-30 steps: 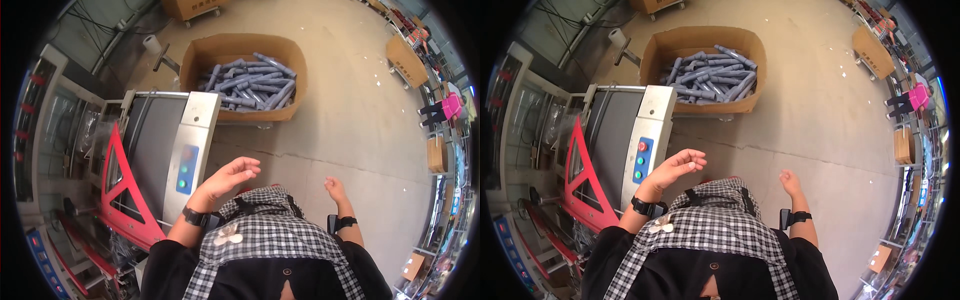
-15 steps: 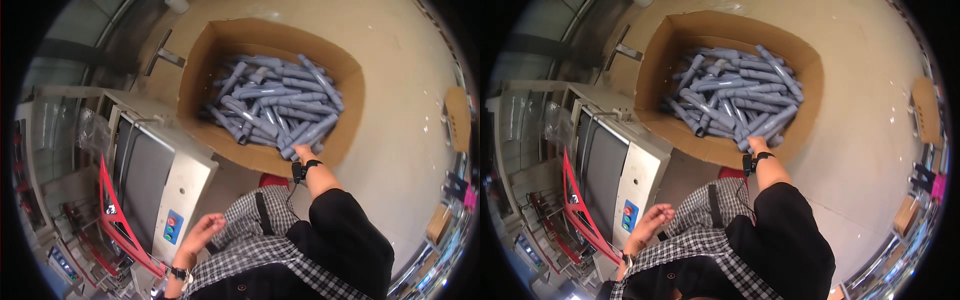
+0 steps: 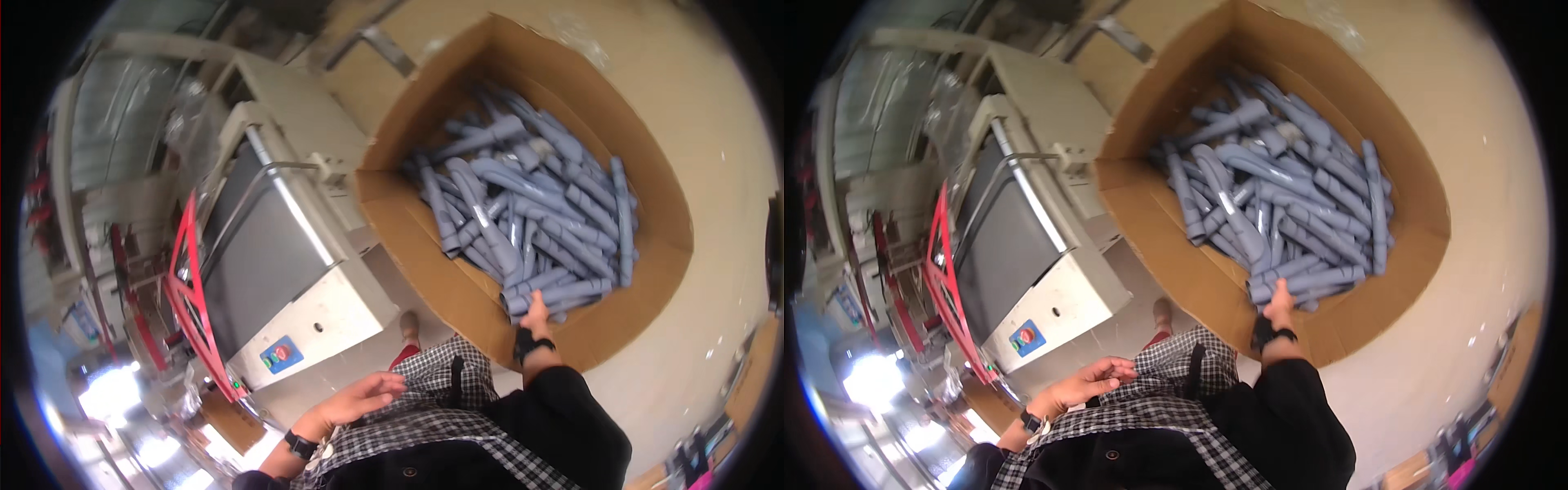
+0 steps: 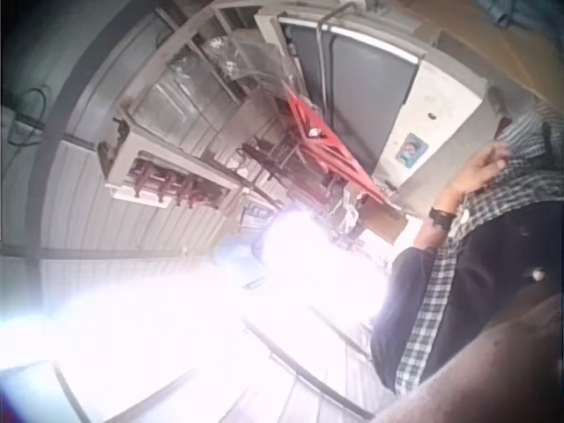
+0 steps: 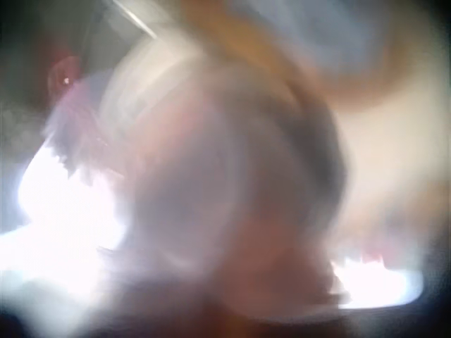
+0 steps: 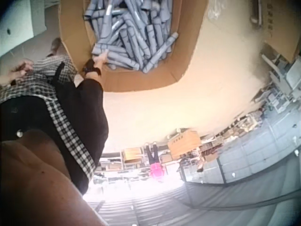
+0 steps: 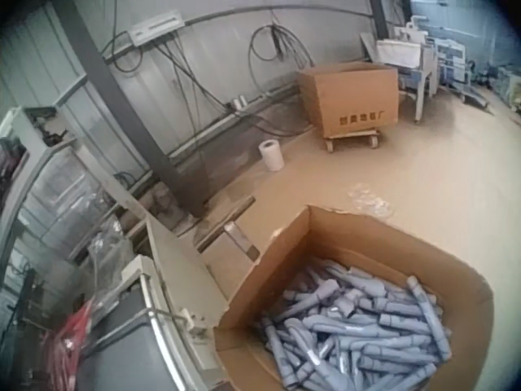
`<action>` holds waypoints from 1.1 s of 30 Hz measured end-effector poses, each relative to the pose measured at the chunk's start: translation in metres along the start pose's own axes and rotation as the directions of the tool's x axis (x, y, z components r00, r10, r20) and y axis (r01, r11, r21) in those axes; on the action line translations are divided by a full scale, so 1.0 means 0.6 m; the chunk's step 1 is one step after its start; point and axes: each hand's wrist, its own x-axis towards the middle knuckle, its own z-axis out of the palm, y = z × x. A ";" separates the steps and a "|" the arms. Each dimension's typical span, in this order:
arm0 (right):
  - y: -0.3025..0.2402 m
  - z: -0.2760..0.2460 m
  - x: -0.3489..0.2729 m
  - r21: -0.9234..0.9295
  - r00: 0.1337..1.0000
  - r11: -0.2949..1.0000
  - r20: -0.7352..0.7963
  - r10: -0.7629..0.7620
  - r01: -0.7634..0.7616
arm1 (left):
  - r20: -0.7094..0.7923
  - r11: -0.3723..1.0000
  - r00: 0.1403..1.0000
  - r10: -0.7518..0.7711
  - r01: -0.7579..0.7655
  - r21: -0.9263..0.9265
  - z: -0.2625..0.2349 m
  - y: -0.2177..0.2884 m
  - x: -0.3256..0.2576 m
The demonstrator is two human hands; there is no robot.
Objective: Picking up grey foam tubes from a box and feeding them into an automated packaging machine for shrink-wrapping.
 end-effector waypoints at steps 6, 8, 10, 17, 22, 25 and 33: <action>-0.080 -0.138 -0.300 0.426 0.712 0.897 0.594 -0.375 0.117 | 0.228 0.961 0.937 0.265 -0.275 0.010 -0.040 0.052 0.018; -0.126 -0.158 -0.405 0.401 0.496 0.880 0.727 -0.475 0.255 | 0.260 0.908 0.884 0.389 -0.416 0.056 -0.058 0.095 0.032; -0.174 -0.159 -0.504 0.222 0.184 0.812 0.911 -0.370 0.539 | 0.216 0.857 0.837 0.503 -0.516 0.004 -0.075 0.123 0.056; -0.222 0.047 -0.863 0.057 -0.359 -0.525 0.792 -0.495 0.849 | -0.086 0.571 0.613 0.785 -0.771 -0.283 -0.169 0.214 -0.011; -0.175 0.204 -0.960 0.042 -0.442 -0.634 0.752 -0.488 0.772 | -0.239 0.548 0.643 0.728 -0.754 -0.361 -0.265 0.207 -0.093; -0.168 0.255 -0.987 0.113 -0.323 -0.362 0.737 -0.594 0.925 | -0.450 0.510 0.423 0.786 -0.856 0.085 -0.362 0.137 -0.119; -0.218 0.360 -1.081 0.151 -0.200 -0.192 0.943 -0.266 0.970 | -0.757 0.871 -0.515 0.402 -0.042 0.490 -0.644 -0.140 -0.401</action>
